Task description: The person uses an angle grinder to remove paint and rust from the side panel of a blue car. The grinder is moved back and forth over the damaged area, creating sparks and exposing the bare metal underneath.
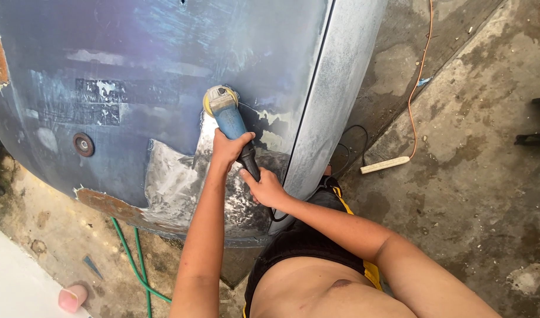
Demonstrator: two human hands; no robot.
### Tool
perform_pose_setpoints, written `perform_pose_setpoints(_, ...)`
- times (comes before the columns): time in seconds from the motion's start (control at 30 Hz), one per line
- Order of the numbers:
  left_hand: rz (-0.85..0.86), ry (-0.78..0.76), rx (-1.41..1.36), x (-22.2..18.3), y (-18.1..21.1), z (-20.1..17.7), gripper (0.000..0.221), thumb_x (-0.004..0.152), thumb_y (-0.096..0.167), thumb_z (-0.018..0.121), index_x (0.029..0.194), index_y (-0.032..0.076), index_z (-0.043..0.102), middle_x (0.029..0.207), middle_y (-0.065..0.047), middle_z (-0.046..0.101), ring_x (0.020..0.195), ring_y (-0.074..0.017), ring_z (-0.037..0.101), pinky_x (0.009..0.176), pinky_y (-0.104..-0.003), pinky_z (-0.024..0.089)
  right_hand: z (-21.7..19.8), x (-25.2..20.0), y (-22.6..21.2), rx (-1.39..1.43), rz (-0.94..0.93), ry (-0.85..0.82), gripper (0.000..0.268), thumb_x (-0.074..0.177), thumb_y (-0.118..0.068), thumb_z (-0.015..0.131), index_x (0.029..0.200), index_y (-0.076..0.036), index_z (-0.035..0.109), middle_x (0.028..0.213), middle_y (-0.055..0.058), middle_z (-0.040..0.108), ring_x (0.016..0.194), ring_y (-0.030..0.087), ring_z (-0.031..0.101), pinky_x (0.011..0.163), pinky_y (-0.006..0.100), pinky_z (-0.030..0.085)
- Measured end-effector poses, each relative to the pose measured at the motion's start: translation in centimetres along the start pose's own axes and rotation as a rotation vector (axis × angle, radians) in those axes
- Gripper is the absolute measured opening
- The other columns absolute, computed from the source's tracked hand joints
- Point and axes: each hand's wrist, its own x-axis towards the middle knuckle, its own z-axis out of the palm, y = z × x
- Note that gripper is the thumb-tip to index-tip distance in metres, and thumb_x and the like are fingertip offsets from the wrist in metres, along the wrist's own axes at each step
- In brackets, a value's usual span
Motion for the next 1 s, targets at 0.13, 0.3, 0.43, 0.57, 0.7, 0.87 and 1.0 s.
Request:
perform_pose_setpoints(0.13, -0.017, 0.011, -0.041, -0.5, 1.3, 0.5, 0.089, 0.058, 0.042, 0.096, 0.122, 0.001, 0.050, 0.107, -0.017, 0.062, 0.104, -0.0321, 0.066, 0.086, -0.045, 0.054, -0.3, 0.5, 0.1, -0.005, 0.004, -0.015, 0.051, 0.108, -0.041, 0.053, 0.103, 0.010, 0.057, 0.063, 0.014, 0.066, 0.052, 0.017, 0.068, 0.044, 0.027, 0.057)
perform_pose_setpoints(0.3, -0.043, 0.003, -0.041, 0.2, 1.2, 1.3, 0.088, 0.058, 0.043, 0.096, 0.121, 0.001, 0.052, 0.106, -0.017, 0.062, 0.104, -0.0313, 0.067, 0.086, -0.044, 0.054, -0.5, 0.1, -1.1, -0.025, 0.008, -0.008, 0.051, 0.107, -0.042, 0.053, 0.101, 0.009, 0.057, 0.063, 0.015, 0.065, 0.052, 0.018, 0.068, 0.044, 0.028, 0.057)
perform_pose_setpoints(0.43, -0.045, 0.009, -0.038, -0.8, 1.9, 0.6, 0.088, 0.058, 0.041, 0.096, 0.122, 0.000, 0.052, 0.107, -0.018, 0.063, 0.106, -0.0326, 0.067, 0.089, -0.044, 0.054, -0.7, 0.0, -1.0, -0.017, 0.029, -0.016, 0.050, 0.106, -0.042, 0.054, 0.101, 0.008, 0.057, 0.064, 0.014, 0.065, 0.052, 0.018, 0.068, 0.044, 0.027, 0.057)
perform_pose_setpoints(0.57, -0.040, 0.011, -0.047, -0.4, 1.6, 0.9, 0.088, 0.057, 0.041, 0.097, 0.121, 0.000, 0.052, 0.107, -0.017, 0.063, 0.105, -0.0317, 0.067, 0.088, -0.043, 0.054, -0.9, 0.0, -0.9, -0.022, 0.035, -0.008, 0.050, 0.106, -0.041, 0.055, 0.100, 0.008, 0.056, 0.064, 0.014, 0.065, 0.053, 0.018, 0.068, 0.044, 0.028, 0.057)
perform_pose_setpoints(0.7, -0.039, 0.016, -0.046, -0.6, 2.3, 1.2, 0.088, 0.057, 0.041, 0.097, 0.121, 0.000, 0.053, 0.106, -0.017, 0.064, 0.105, -0.0312, 0.068, 0.088, -0.043, 0.055, -1.4, 0.3, -1.1, -0.022, 0.035, -0.002, 0.048, 0.106, -0.041, 0.056, 0.098, 0.006, 0.057, 0.063, 0.014, 0.064, 0.053, 0.018, 0.068, 0.045, 0.027, 0.057)
perform_pose_setpoints(0.87, -0.042, 0.020, -0.063, -0.5, 1.9, 1.3, 0.090, 0.056, 0.040, 0.097, 0.122, -0.001, 0.053, 0.106, -0.018, 0.063, 0.105, -0.0318, 0.067, 0.089, -0.043, 0.054, -1.1, 0.7, -0.6, -0.038, 0.049, -0.008, 0.048, 0.104, -0.041, 0.057, 0.097, 0.006, 0.057, 0.063, 0.014, 0.065, 0.052, 0.018, 0.068, 0.044, 0.028, 0.057)
perform_pose_setpoints(1.0, -0.051, 0.039, -0.059, -0.8, 1.6, 1.2, 0.091, 0.056, 0.042, 0.098, 0.123, -0.002, 0.053, 0.106, -0.019, 0.063, 0.104, -0.0323, 0.067, 0.087, -0.044, 0.054, -1.3, 0.6, -0.1, -0.026, 0.069, -0.031, 0.046, 0.104, -0.040, 0.058, 0.096, 0.005, 0.058, 0.062, 0.013, 0.064, 0.051, 0.018, 0.067, 0.043, 0.027, 0.057)
